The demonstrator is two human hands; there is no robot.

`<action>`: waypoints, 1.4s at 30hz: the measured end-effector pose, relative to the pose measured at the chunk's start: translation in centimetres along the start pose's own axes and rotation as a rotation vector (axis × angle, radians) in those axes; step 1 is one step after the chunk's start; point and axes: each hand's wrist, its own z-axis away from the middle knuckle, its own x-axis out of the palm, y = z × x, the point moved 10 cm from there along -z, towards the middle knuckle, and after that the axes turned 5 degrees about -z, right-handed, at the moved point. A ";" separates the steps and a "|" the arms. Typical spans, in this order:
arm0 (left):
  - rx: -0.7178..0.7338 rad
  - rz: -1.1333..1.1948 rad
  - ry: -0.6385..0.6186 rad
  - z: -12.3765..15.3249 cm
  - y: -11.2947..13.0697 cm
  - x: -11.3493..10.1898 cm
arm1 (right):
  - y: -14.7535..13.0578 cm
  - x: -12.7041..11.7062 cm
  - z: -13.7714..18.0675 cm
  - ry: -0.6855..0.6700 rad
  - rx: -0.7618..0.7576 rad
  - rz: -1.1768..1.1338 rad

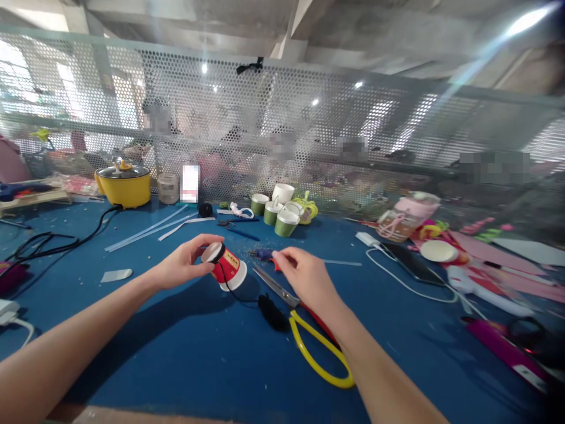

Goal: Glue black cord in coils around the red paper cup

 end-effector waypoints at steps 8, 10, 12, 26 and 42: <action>-0.042 -0.053 -0.087 0.2 -0.1 0.9 | 6.4 3.0 -2.3 -0.154 0.227 0.188; -0.054 -0.053 -0.106 0.1 -0.3 1.0 | 6.9 3.5 -2.4 -0.155 0.270 0.161; -0.061 -0.045 -0.113 0.1 -0.5 1.1 | 7.4 3.8 -2.4 -0.149 0.316 0.106; -0.106 0.066 -0.056 0.0 -1.3 0.4 | 2.8 2.2 -0.3 -0.169 0.269 -0.560; -0.168 0.152 -0.041 -0.1 -2.4 0.1 | -3.5 1.5 2.9 -0.164 -0.072 -0.388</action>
